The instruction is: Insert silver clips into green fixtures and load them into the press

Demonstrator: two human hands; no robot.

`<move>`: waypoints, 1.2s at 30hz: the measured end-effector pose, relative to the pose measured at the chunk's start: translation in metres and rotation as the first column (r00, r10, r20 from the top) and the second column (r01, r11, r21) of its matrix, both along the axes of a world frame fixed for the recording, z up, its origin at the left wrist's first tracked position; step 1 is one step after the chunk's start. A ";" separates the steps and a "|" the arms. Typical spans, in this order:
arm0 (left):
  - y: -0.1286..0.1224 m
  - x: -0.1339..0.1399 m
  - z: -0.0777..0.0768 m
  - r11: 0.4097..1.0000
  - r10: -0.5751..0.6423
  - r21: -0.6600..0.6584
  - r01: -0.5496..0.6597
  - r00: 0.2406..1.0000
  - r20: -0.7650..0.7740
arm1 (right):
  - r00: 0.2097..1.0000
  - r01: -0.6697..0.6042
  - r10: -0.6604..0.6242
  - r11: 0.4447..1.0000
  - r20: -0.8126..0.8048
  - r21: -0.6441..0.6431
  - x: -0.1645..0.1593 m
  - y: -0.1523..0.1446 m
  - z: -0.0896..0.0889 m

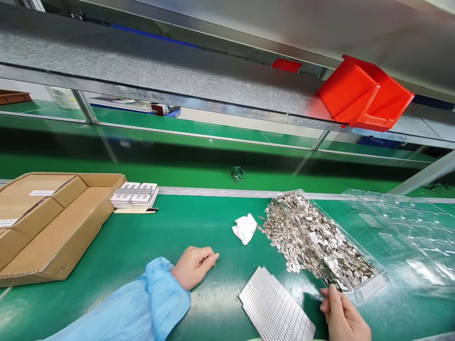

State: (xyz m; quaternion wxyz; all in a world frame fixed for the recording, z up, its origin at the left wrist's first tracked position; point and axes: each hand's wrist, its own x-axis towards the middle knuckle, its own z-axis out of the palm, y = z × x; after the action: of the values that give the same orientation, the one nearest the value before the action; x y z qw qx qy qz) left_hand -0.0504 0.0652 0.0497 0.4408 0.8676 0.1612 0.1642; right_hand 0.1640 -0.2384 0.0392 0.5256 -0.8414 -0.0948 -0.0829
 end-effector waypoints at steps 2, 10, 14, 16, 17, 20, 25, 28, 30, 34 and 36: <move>0.000 0.000 0.000 1.000 0.000 -0.001 0.000 1.000 -0.001 | 1.000 -0.007 0.007 1.000 -0.025 0.011 -0.001 0.001 0.000; -0.001 0.000 0.000 1.000 0.003 -0.011 -0.003 1.000 -0.012 | 0.998 -0.038 0.038 0.999 -0.048 -0.004 0.007 -0.008 -0.013; -0.001 0.000 0.000 1.000 0.005 -0.017 -0.006 1.000 -0.019 | 0.998 -0.034 0.034 0.999 -0.044 -0.009 0.009 -0.010 -0.016; -0.001 0.000 0.001 1.000 0.008 -0.019 -0.008 1.000 -0.027 | 0.998 -0.036 0.035 0.999 -0.049 -0.015 0.009 -0.010 -0.016; 0.000 0.000 0.001 1.000 0.009 -0.019 -0.009 0.999 -0.031 | 0.998 -0.034 0.034 0.999 -0.052 -0.014 0.009 -0.010 -0.016; 0.000 0.000 0.001 1.000 0.006 -0.016 -0.007 0.999 -0.042 | 0.998 -0.025 0.025 1.000 -0.055 0.003 0.008 -0.010 -0.016; -0.001 -0.001 0.001 1.000 0.006 -0.007 -0.006 0.999 -0.053 | 0.999 -0.034 0.035 0.999 -0.028 0.018 0.004 -0.007 -0.012; 0.001 -0.001 0.003 1.000 0.010 -0.011 -0.011 0.998 -0.064 | 0.999 -0.045 0.046 0.998 -0.012 0.038 0.003 -0.004 -0.010; 0.002 -0.001 0.005 1.000 0.011 0.001 -0.011 0.997 -0.079 | 0.999 -0.048 0.048 0.998 -0.003 0.043 0.003 -0.002 -0.009; -0.003 -0.007 0.005 1.000 -0.009 0.021 0.011 0.996 -0.090 | 1.000 -0.024 0.023 0.998 0.006 0.061 -0.004 0.003 -0.004; -0.005 -0.013 -0.004 1.000 0.018 0.012 -0.017 0.997 -0.071 | 1.000 -0.026 0.026 0.997 -0.003 0.074 -0.010 0.006 -0.002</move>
State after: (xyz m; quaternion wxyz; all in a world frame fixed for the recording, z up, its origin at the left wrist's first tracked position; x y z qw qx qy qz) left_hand -0.0635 0.0601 0.0461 0.4286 0.8739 0.1833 0.1381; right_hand 0.1543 -0.2325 0.0371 0.5575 -0.8202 -0.1017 -0.0780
